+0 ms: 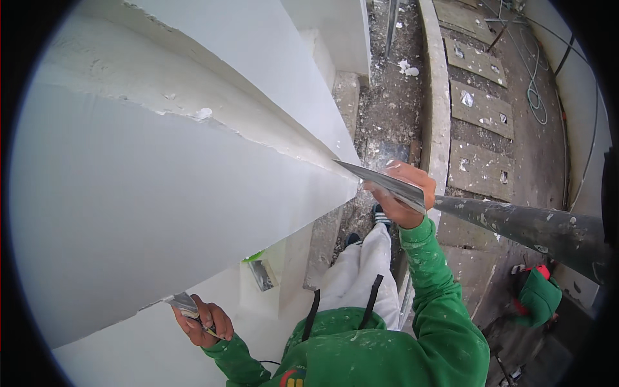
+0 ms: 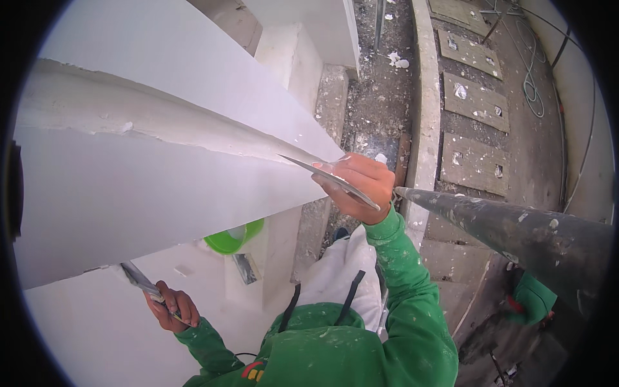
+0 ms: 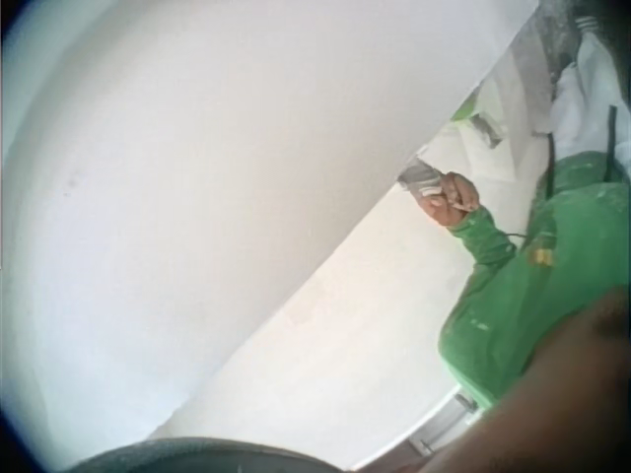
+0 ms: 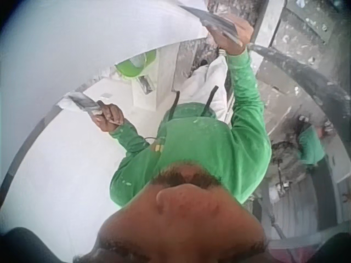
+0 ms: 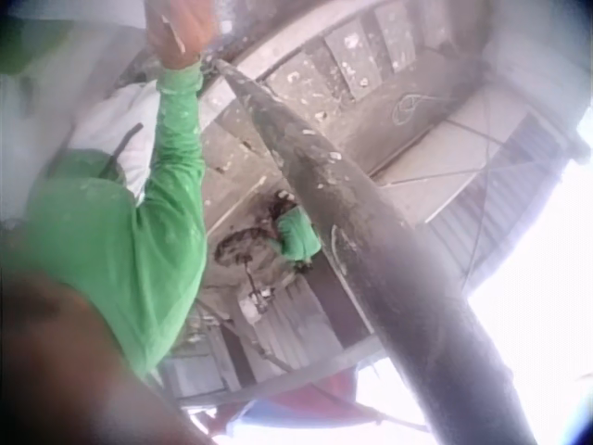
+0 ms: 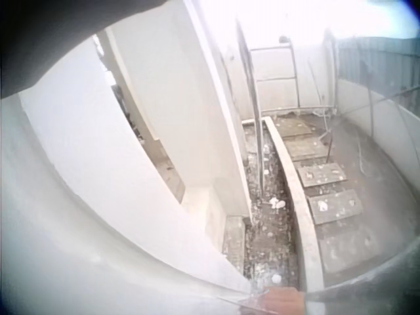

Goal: The person scoops plaster from a hawk onto a trowel and applies it to a white wall, smoothing the surface. They repeatedly transfer plaster and spread it across the wall area.

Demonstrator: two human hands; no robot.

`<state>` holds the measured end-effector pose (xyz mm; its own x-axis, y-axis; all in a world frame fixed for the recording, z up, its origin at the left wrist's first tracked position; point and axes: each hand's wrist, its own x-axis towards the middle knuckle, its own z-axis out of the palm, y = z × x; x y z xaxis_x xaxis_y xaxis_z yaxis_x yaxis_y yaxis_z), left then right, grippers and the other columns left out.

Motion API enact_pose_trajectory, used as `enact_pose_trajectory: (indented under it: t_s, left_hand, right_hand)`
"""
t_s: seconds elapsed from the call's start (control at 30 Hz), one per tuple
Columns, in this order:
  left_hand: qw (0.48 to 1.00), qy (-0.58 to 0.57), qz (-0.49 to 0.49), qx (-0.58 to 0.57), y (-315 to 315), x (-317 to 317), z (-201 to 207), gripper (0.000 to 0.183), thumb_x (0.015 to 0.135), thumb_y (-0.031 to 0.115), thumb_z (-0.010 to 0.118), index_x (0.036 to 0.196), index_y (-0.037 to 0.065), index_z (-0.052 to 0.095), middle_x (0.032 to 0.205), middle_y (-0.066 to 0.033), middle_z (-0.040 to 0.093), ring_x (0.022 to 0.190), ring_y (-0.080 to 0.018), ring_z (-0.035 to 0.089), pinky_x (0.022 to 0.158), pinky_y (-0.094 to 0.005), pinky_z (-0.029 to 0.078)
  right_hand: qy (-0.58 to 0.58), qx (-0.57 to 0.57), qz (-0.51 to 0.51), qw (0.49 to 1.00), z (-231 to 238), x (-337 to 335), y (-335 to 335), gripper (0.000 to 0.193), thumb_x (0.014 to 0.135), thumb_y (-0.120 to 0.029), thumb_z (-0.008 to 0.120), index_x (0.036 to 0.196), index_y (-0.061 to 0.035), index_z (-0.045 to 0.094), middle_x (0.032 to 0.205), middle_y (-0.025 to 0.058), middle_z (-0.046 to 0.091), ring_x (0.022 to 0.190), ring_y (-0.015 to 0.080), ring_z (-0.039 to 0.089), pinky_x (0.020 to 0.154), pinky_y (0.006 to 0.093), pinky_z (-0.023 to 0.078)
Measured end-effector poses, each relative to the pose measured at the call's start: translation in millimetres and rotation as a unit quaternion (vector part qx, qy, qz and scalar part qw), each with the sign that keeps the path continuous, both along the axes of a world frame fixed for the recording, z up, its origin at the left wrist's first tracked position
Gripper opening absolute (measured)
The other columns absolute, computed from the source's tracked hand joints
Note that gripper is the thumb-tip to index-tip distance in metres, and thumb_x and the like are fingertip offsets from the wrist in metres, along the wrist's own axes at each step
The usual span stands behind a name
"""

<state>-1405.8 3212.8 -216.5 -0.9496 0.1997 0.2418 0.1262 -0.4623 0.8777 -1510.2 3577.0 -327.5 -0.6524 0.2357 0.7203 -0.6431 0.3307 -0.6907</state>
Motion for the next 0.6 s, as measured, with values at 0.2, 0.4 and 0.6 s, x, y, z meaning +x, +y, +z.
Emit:
enact_pose_trajectory:
  t_s: [0.2,0.4,0.6]
  left_hand:
    - [0.999,-0.018,0.026,0.006,6,-5,-7,0.045,0.099,0.016,0.036,0.132,-0.007,0.015,0.078,-0.0107,0.04,0.037,-0.0135,0.039,0.024,-0.0275,0.045]
    - [1.0,-0.006,0.025,0.009,-3,-1,-1,0.043,0.1,0.016,0.034,0.132,-0.007,0.016,0.079,-0.0106,0.04,0.038,-0.0134,0.04,0.025,-0.0272,0.045]
    - [1.0,0.007,0.015,-0.003,2,-9,-6,0.043,0.1,0.017,0.032,0.132,-0.006,0.017,0.08,-0.0097,0.039,0.037,-0.0119,0.037,0.024,-0.0247,0.044]
  right_hand:
    - [0.05,0.022,0.015,0.998,36,-26,-19,0.021,0.063,0.003,0.078,0.082,0.0019,0.069,0.064,0.0102,0.062,0.053,0.0203,0.06,0.049,0.0286,0.048]
    - [-0.011,0.055,0.012,0.998,-1,-6,-6,0.014,0.066,0.002,0.076,0.078,0.0033,0.069,0.065,0.011,0.063,0.051,0.0193,0.059,0.045,0.0284,0.045]
    - [0.0,0.032,0.011,0.999,25,-17,-7,0.021,0.066,0.0,0.076,0.085,-0.0013,0.07,0.068,0.0097,0.064,0.057,0.02,0.062,0.049,0.0278,0.047]
